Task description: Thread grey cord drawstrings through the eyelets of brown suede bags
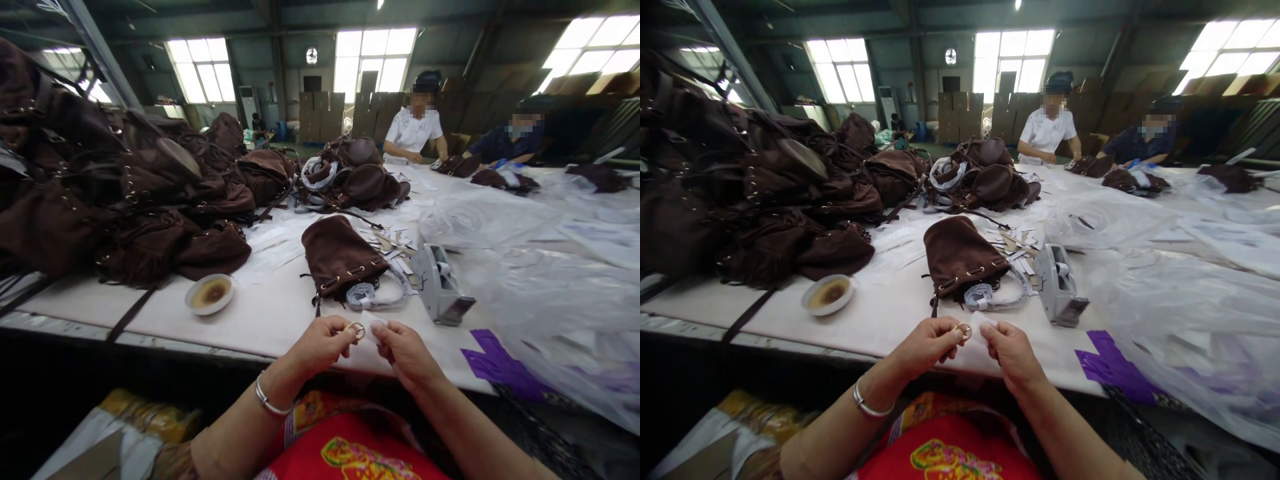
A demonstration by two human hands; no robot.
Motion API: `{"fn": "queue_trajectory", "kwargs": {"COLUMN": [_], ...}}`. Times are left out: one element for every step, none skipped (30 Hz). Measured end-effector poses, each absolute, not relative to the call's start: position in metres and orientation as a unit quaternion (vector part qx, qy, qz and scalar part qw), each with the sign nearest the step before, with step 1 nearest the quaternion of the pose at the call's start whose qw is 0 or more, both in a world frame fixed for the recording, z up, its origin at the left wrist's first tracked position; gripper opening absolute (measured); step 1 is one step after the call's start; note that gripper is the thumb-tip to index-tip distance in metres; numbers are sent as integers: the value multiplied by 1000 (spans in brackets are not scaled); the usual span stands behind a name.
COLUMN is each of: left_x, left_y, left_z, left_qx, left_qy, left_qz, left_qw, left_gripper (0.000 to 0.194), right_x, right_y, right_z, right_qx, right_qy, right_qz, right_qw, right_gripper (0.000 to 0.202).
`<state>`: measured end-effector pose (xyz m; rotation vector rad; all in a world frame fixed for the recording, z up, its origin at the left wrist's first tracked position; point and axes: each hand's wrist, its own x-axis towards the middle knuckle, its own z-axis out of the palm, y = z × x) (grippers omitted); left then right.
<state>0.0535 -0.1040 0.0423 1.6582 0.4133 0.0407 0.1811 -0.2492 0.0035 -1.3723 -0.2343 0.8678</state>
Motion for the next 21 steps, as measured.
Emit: {"fn": "queue_trajectory", "kwargs": {"left_x": [52, 51, 51, 50, 50, 49, 49, 48, 48, 48, 48, 48, 48, 49, 49, 49, 50, 50, 50, 51, 51], "left_y": [-106, -107, -108, -109, -110, -110, -110, -111, -111, -112, -112, -113, -113, -114, -114, -114, -115, -115, -115, -115, -114], "left_z": [43, 42, 42, 41, 40, 39, 38, 37, 37, 37, 37, 38, 38, 39, 39, 39, 39, 38, 38, 37, 37], "left_qx": [736, 740, 744, 749, 754, 760, 766, 771, 777, 782, 787, 793, 799, 805, 811, 816, 820, 822, 824, 824, 823], "left_qy": [175, 166, 158, 155, 157, 163, 170, 176, 179, 180, 181, 181, 182, 184, 185, 186, 185, 185, 185, 186, 189], "left_qz": [16, 17, 19, 22, 24, 26, 27, 31, 36, 42, 49, 55, 61, 67, 73, 80, 86, 94, 103, 111, 120], "left_qw": [654, 652, 649, 644, 637, 629, 620, 611, 603, 595, 587, 579, 569, 560, 550, 542, 535, 530, 526, 524, 522], "left_gripper": [41, 41, 41, 41, 41, 42, 43, 43, 44, 44, 43, 42, 41, 41, 40, 40, 40, 40, 41, 41, 41], "right_x": [180, 178, 176, 174, 172, 171, 170, 169, 168, 167, 166, 165, 164, 163, 162, 162, 161, 161, 160, 160, 159], "right_y": [-246, -243, -241, -239, -236, -235, -233, -232, -231, -230, -230, -230, -230, -230, -230, -231, -231, -231, -232, -232, -232], "right_z": [3, 4, 4, 5, 6, 7, 7, 8, 9, 10, 10, 11, 12, 13, 14, 14, 15, 15, 15, 15, 15], "right_qx": [-601, -594, -589, -586, -585, -585, -587, -589, -592, -593, -594, -594, -592, -590, -587, -585, -582, -581, -580, -579, -579], "right_qy": [-94, -87, -82, -78, -76, -75, -74, -73, -72, -69, -66, -62, -59, -57, -55, -54, -53, -52, -51, -51, -52], "right_qz": [382, 376, 369, 361, 353, 345, 337, 331, 326, 323, 322, 323, 325, 328, 331, 335, 339, 342, 344, 344, 345], "right_qw": [695, 706, 715, 721, 726, 730, 732, 733, 734, 734, 734, 735, 735, 736, 737, 737, 737, 737, 737, 737, 737], "right_gripper": [40, 41, 42, 43, 43, 43, 43, 42, 42, 41, 42, 42, 42, 43, 43, 42, 42, 42, 41, 41, 41]}}
